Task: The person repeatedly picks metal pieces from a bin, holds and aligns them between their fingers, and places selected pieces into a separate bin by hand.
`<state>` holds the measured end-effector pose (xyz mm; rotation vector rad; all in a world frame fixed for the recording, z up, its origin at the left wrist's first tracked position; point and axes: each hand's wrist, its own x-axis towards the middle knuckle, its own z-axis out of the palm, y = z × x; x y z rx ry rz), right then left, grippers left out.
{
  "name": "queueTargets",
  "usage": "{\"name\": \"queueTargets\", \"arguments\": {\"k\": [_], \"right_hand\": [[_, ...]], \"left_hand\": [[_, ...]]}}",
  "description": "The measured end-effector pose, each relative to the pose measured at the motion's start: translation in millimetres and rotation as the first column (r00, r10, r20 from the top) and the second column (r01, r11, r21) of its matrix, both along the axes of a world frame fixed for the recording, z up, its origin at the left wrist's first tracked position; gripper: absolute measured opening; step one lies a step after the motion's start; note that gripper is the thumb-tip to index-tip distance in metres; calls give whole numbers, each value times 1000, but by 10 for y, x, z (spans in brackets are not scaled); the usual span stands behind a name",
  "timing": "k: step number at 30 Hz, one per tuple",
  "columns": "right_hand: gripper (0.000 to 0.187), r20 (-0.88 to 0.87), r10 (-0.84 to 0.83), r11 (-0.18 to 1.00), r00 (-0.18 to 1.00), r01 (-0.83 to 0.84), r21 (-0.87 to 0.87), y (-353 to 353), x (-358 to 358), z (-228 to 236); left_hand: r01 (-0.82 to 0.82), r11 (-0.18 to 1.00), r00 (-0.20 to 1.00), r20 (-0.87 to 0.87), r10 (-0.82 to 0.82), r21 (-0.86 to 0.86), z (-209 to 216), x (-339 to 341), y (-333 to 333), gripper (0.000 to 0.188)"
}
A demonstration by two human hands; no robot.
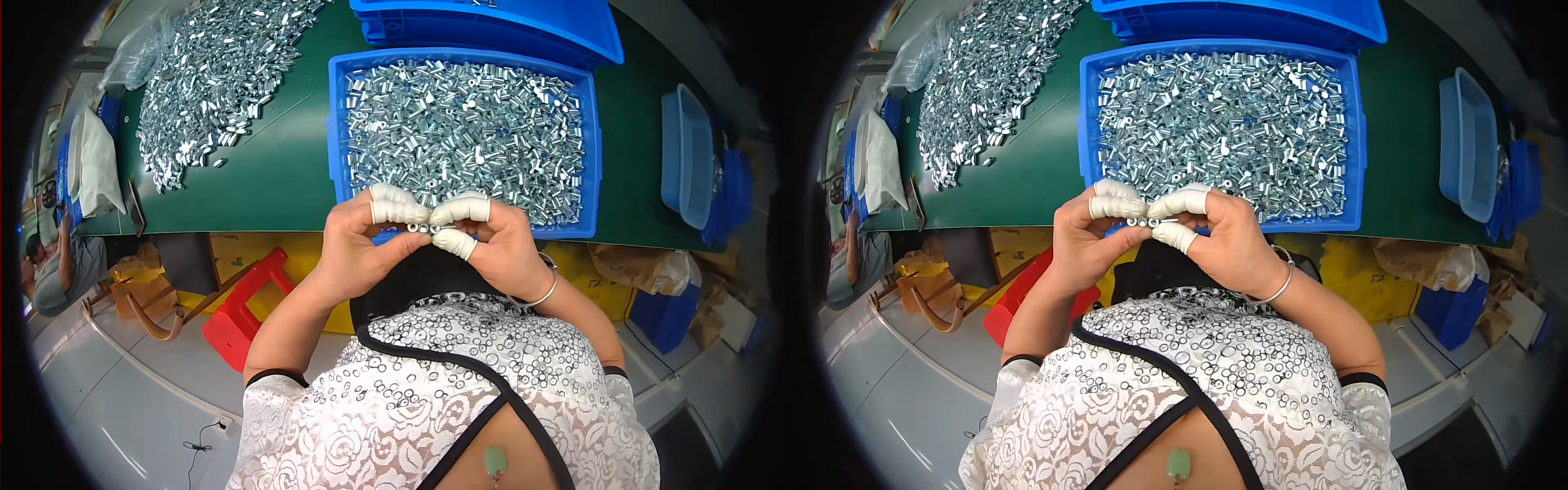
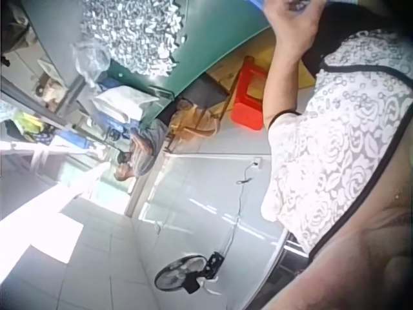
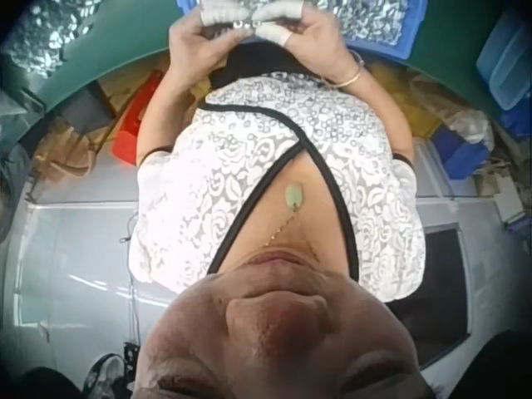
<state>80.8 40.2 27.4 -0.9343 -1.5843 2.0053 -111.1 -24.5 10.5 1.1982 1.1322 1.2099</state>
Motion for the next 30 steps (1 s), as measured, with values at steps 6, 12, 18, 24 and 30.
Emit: {"name": "queueTargets", "arguments": {"k": [6, 12, 18, 24, 30], "right_hand": [[17, 64, -50, 995, 997, 55, -78, -39, -193, 9], [15, 217, 37, 999, 975, -28, -44, -4, -271, 24], [17, 100, -91, 983, 991, 105, -149, -116, -392, -31], [22, 175, -93, 989, 980, 112, -100, -163, -449, -52], [35, 375, 3, 990, 927, -55, 128, -148, -499, 12]], "left_hand": [[-17, 995, 995, -99, 27, 94, -48, -186, -18, 23], [43, 993, 997, -63, -50, -113, -42, -289, -60, 20], [-38, 999, 991, -126, 33, -30, -103, -288, -107, 18], [-134, 990, 978, -171, 124, -53, -164, -278, -193, 16], [-131, 989, 978, -172, 118, -67, -183, -274, -222, 15]]}}
